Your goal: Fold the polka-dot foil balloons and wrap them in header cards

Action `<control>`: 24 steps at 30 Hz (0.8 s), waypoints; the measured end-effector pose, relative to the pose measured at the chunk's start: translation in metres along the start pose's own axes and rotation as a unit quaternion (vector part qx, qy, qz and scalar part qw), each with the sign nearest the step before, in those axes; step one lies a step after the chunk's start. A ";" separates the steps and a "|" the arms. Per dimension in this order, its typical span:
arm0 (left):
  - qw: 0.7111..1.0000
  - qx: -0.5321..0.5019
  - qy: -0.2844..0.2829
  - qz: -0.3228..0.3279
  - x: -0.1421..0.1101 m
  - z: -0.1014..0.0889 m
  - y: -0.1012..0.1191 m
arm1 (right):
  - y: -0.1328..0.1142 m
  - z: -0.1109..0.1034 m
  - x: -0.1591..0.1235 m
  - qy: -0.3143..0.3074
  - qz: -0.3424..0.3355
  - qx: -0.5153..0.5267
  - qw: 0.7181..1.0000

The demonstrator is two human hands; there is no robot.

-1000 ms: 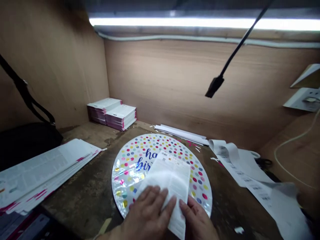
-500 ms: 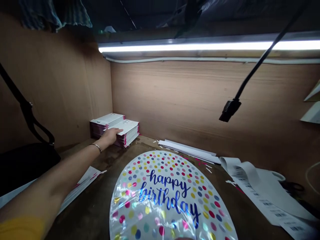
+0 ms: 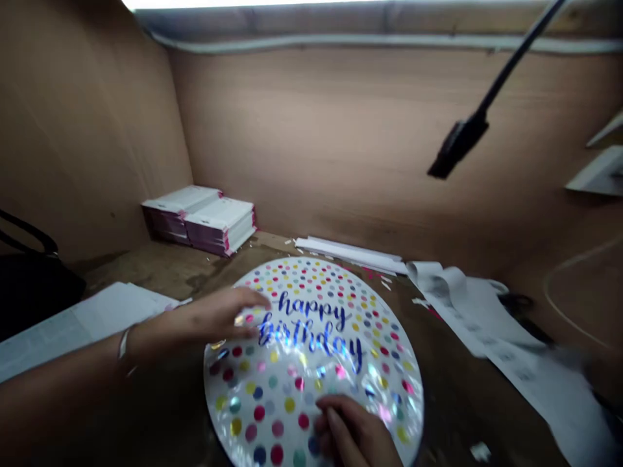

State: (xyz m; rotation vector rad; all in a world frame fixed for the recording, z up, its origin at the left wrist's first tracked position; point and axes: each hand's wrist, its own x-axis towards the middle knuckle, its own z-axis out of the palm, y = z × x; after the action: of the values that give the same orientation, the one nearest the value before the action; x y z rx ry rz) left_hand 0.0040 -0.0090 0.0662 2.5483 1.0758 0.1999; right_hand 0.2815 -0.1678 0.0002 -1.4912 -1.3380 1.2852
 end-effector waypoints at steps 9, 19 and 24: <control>0.971 0.059 0.011 0.232 -0.079 0.099 0.098 | -0.019 -0.005 -0.022 0.014 -0.091 -0.113 0.989; 0.989 -0.139 -0.044 0.026 -0.060 0.089 0.103 | 0.003 -0.112 -0.020 0.193 -0.026 -0.466 0.863; 0.987 -0.145 -0.070 0.020 -0.062 0.097 0.096 | 0.023 -0.165 -0.117 0.081 0.000 -0.428 0.900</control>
State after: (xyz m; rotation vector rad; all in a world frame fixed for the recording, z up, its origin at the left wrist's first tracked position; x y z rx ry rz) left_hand 0.0504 -0.1420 0.0140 2.2874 0.8747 0.1699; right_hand 0.4526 -0.2713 0.0372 -2.1024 -1.9042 0.5267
